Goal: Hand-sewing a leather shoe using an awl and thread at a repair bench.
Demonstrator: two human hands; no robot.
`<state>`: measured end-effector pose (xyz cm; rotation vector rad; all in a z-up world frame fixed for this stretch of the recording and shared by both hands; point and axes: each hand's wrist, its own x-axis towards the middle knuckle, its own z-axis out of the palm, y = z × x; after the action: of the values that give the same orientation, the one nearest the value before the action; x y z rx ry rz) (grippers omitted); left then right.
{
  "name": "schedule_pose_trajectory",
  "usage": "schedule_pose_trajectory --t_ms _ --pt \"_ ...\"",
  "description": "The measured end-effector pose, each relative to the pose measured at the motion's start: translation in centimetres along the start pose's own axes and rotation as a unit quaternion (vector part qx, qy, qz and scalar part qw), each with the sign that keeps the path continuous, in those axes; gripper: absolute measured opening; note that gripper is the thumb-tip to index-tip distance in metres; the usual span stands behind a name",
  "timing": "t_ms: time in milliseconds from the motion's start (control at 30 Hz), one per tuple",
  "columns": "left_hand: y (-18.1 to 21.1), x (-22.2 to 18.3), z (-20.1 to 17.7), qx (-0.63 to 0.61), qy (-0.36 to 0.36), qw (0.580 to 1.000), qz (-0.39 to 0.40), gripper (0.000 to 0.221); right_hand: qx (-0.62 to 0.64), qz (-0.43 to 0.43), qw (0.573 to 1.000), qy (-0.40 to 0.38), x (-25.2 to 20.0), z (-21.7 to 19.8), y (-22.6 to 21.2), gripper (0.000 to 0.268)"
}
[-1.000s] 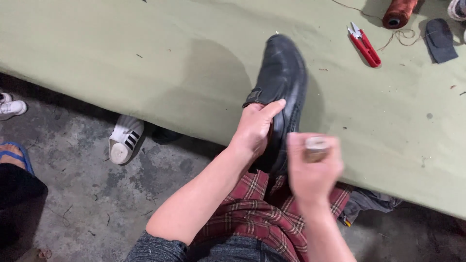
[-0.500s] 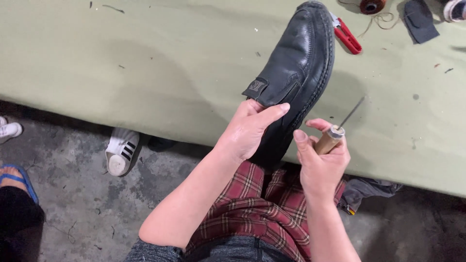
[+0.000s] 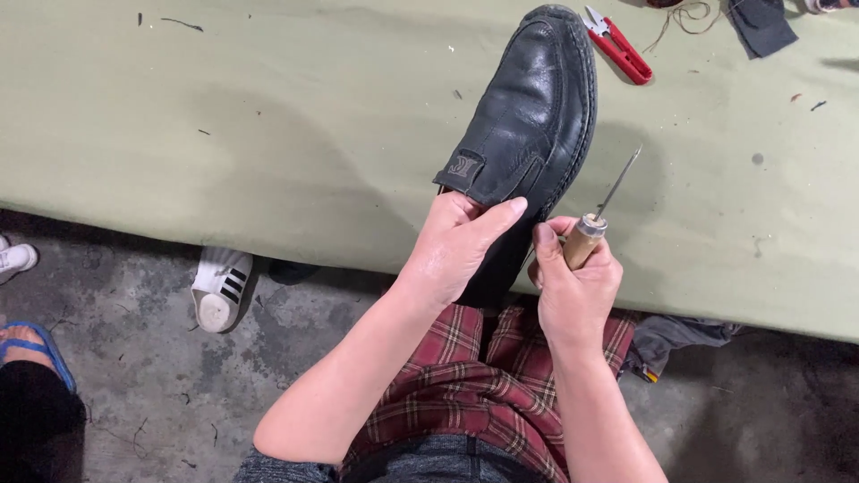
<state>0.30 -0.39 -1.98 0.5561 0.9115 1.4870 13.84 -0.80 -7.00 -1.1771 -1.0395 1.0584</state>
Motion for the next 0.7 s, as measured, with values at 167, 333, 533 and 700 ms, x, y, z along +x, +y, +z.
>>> schedule_pose_trajectory --t_ms 167,333,533,700 --pt "-3.7 1.3 -2.6 0.044 -0.001 0.999 0.001 0.016 0.075 0.075 0.994 -0.012 0.2 -0.2 -1.2 0.012" --pt "-4.8 1.8 -3.8 0.077 -0.002 0.997 0.008 0.02 0.091 0.108 0.99 -0.028 0.4 -0.3 -2.0 0.012" --pt "-1.5 1.5 -2.8 0.153 -0.033 0.988 -0.009 0.024 0.092 0.132 0.987 -0.031 1.2 -1.0 -1.6 0.016" --pt "2.7 1.8 -2.1 0.316 -0.093 0.944 0.001 0.027 0.093 0.153 0.983 -0.028 1.6 -1.5 -0.7 0.017"
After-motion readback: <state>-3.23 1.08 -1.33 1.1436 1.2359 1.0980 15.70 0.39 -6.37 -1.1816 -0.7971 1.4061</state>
